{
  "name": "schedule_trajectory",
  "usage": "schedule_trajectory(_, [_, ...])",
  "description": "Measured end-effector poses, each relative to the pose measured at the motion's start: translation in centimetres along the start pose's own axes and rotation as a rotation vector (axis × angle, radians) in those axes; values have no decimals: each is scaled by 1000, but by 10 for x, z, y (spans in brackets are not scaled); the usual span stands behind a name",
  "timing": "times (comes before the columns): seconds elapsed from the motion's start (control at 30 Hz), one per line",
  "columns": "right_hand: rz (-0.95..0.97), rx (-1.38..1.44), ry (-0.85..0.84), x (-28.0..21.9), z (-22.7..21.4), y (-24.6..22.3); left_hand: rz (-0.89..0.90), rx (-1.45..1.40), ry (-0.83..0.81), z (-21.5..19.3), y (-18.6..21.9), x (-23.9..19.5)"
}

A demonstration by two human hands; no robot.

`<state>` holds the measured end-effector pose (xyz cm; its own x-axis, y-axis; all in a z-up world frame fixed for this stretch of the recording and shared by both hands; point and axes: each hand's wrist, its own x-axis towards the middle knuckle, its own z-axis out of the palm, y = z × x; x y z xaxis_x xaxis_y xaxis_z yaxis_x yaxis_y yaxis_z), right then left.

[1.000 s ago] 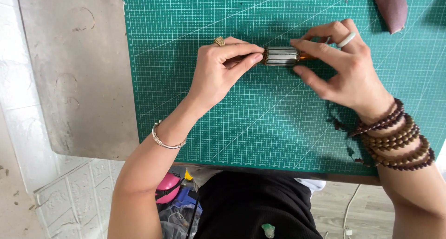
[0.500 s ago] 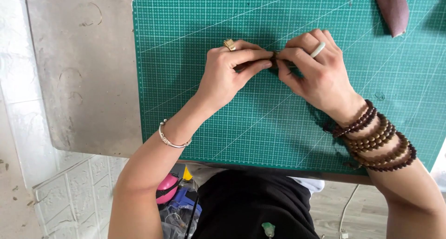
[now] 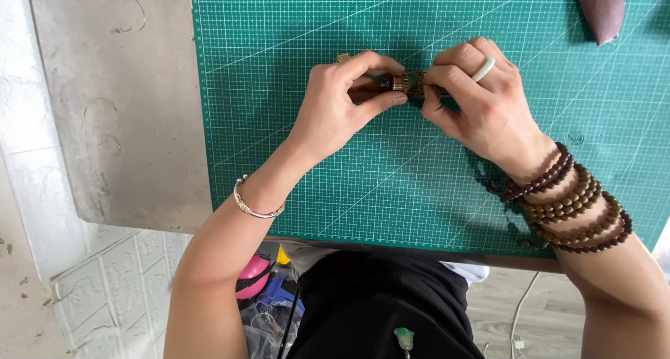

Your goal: Winding thin copper wire onto the slots of a motor armature by hand using a guiding tool

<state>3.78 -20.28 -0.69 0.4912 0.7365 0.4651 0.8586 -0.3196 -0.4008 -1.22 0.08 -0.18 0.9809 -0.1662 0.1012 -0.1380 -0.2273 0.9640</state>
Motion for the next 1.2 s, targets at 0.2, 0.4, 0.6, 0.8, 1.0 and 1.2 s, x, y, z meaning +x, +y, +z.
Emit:
schedule_trajectory(0.2, [10, 100, -31, 0, -2, -1, -3, -33, -16, -2, 1, 0])
schedule_trajectory(0.4, [101, 202, 9, -1, -2, -1, 12, -64, -14, -3, 3, 0])
schedule_trajectory(0.6, [170, 322, 63, -4, -1, 0, 21, -27, 79, 4, 5, -2])
schedule_trajectory(0.8, [475, 681, 145, 3, 1, -8, 69, -17, 213, 11, 12, 4])
schedule_trajectory(1.0, [895, 1201, 354, 20, 10, -6, 68, -45, 237, 7, 17, 30])
schedule_trajectory(1.2, [1016, 1309, 553, 40, 14, -6, 105, 2, 300, 9, 15, 52])
